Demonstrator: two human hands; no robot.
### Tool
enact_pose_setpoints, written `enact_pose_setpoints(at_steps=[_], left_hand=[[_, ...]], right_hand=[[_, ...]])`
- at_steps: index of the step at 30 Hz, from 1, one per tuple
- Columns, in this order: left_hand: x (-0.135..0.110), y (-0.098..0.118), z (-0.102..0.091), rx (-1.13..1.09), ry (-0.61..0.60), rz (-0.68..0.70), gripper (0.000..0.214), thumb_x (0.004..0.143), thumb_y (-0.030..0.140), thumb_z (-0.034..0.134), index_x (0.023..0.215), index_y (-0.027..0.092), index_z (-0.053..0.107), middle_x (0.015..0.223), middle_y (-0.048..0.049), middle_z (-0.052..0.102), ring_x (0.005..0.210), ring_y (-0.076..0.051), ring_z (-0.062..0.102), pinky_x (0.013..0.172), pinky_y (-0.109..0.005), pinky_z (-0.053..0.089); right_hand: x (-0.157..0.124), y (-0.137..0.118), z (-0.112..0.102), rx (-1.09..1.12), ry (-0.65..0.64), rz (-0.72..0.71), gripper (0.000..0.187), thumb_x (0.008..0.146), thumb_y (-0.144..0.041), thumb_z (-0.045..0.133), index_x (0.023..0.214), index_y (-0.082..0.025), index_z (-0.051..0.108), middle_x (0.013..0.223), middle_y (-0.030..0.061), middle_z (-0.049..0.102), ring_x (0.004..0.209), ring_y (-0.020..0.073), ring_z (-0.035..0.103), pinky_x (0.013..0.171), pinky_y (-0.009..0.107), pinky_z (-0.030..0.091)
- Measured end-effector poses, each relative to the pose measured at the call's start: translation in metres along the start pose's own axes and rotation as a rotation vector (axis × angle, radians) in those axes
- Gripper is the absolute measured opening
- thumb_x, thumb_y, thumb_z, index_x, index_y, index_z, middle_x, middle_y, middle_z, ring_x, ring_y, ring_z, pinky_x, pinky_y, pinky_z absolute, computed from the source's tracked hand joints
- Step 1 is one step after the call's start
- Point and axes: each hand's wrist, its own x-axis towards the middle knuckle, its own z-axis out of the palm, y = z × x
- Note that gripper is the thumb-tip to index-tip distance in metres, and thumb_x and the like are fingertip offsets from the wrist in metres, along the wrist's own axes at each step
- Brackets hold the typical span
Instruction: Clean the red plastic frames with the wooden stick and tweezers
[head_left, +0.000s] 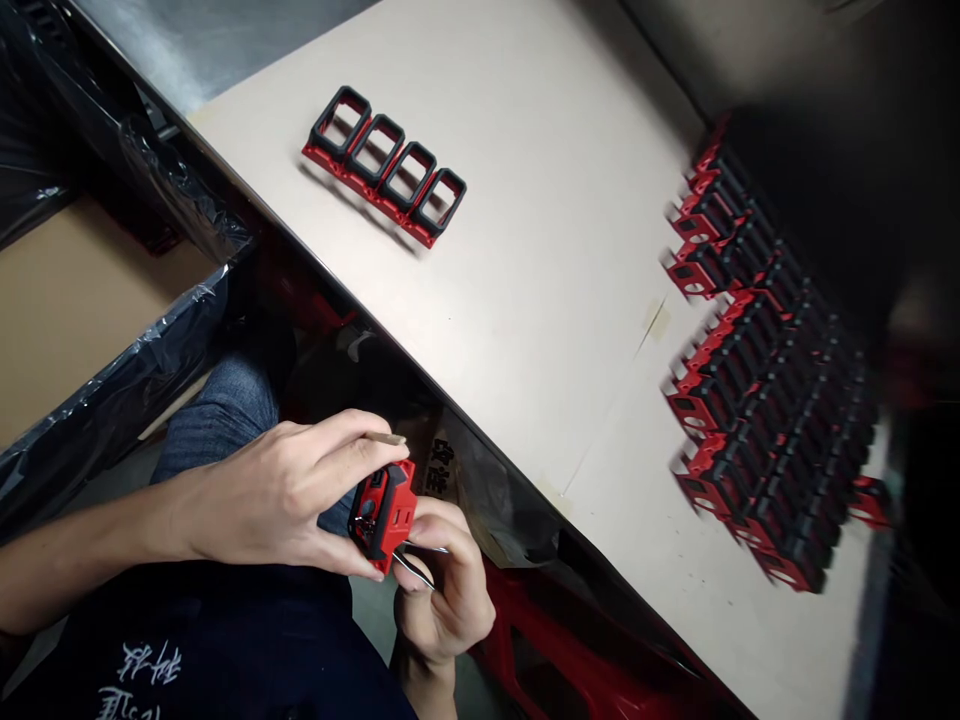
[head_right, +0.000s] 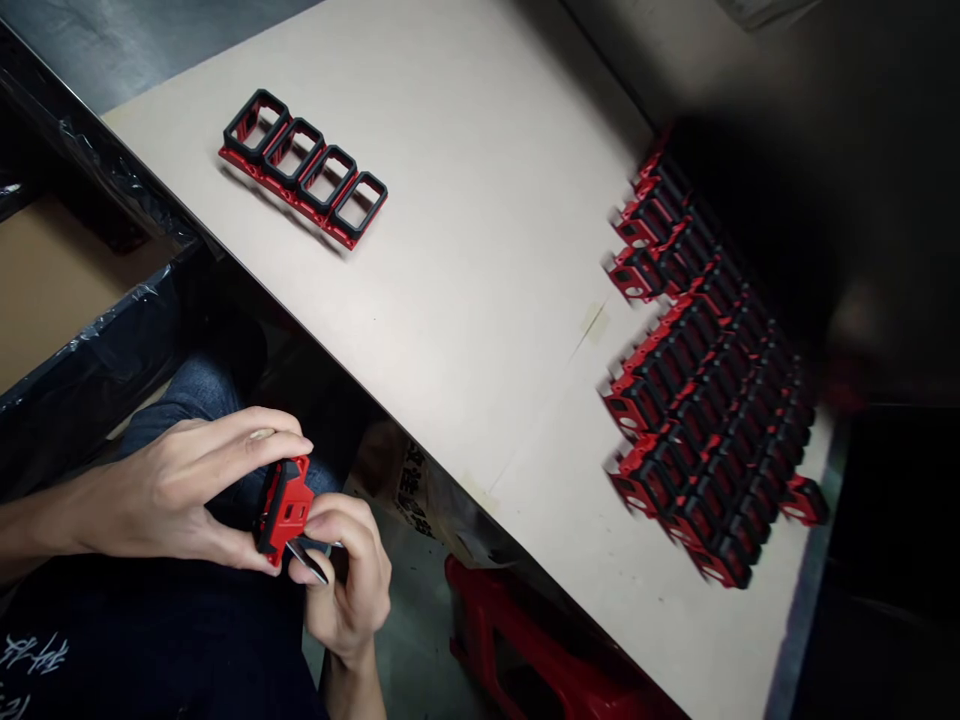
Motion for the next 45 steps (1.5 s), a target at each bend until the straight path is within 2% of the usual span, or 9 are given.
enact_pose_setpoints(at_steps=[9,11,14,15,18,20,23,33,45], left_hand=[[-0.002,-0.002,0.002,-0.063,-0.014,-0.068,0.058,0.085,0.040,0.084,0.131,0.015,0.058,0.131,-0.0177,0.069,0.117,-0.031,0.072,0.093,-0.035,0.065],[-0.001,0.000,0.002,-0.063,-0.021,-0.079,0.057,0.084,0.037,0.084,0.129,0.013,0.058,0.131,-0.0186,0.068,0.116,-0.031,0.073,0.091,-0.036,0.065],[0.001,0.004,0.002,-0.052,-0.030,-0.088,0.057,0.083,0.033,0.084,0.129,0.011,0.059,0.130,-0.0183,0.067,0.115,-0.029,0.073,0.090,-0.036,0.065],[0.002,0.005,0.002,-0.055,-0.029,-0.085,0.058,0.082,0.032,0.085,0.130,0.010,0.059,0.128,-0.0179,0.068,0.114,-0.029,0.073,0.090,-0.036,0.065],[0.004,0.006,0.003,-0.086,-0.016,-0.067,0.059,0.081,0.030,0.086,0.128,0.007,0.060,0.125,-0.0170,0.068,0.110,-0.027,0.074,0.091,-0.033,0.065],[0.004,0.006,0.003,-0.102,-0.011,-0.054,0.056,0.082,0.029,0.085,0.127,0.006,0.061,0.124,-0.0169,0.068,0.109,-0.026,0.074,0.092,-0.031,0.064],[0.003,0.006,0.003,-0.107,-0.009,-0.035,0.052,0.086,0.030,0.082,0.127,0.007,0.060,0.126,-0.0169,0.068,0.110,-0.025,0.074,0.094,-0.030,0.063],[0.000,0.004,0.002,-0.128,-0.022,-0.009,0.042,0.089,0.028,0.080,0.122,0.011,0.059,0.125,-0.0151,0.068,0.108,-0.025,0.074,0.092,-0.032,0.064],[0.000,0.006,0.001,-0.118,-0.034,0.013,0.044,0.087,0.024,0.081,0.122,0.007,0.060,0.125,-0.0168,0.068,0.112,-0.026,0.073,0.098,-0.032,0.062]], right_hand=[[-0.002,0.000,0.014,0.017,0.092,0.000,0.013,0.106,-0.036,0.058,0.108,-0.025,0.065,0.082,0.0039,0.067,0.070,0.0209,0.066,0.059,0.034,0.053],[0.001,0.003,0.016,0.062,0.189,0.045,0.013,0.105,-0.036,0.059,0.104,-0.024,0.065,0.082,0.0029,0.065,0.068,0.0189,0.064,0.057,0.031,0.052],[0.008,0.013,0.012,0.066,0.460,0.067,0.009,0.102,-0.030,0.066,0.107,-0.023,0.066,0.091,0.0023,0.064,0.066,0.0141,0.061,0.055,0.027,0.051],[0.010,0.016,0.010,0.029,0.515,0.060,0.013,0.099,-0.026,0.069,0.111,-0.022,0.067,0.096,0.0033,0.065,0.070,0.0145,0.063,0.058,0.027,0.053],[0.011,0.021,0.004,-0.017,0.420,0.033,0.020,0.095,-0.022,0.074,0.114,-0.021,0.069,0.102,0.0065,0.068,0.090,0.0193,0.068,0.068,0.030,0.058],[0.010,0.020,0.003,0.014,0.322,-0.010,0.018,0.097,-0.024,0.073,0.115,-0.021,0.069,0.098,0.0061,0.068,0.091,0.0198,0.068,0.069,0.030,0.058],[0.009,0.015,0.006,0.034,0.262,-0.032,0.018,0.100,-0.026,0.070,0.117,-0.022,0.069,0.096,0.0052,0.068,0.088,0.0190,0.068,0.069,0.029,0.059],[0.014,0.012,0.007,0.040,0.186,-0.059,0.018,0.100,-0.023,0.068,0.118,-0.019,0.068,0.098,0.0066,0.068,0.090,0.0195,0.068,0.069,0.029,0.059],[0.010,0.013,0.005,0.020,0.172,-0.020,0.016,0.101,-0.024,0.067,0.116,-0.018,0.068,0.097,0.0067,0.068,0.089,0.0195,0.068,0.069,0.030,0.058]])
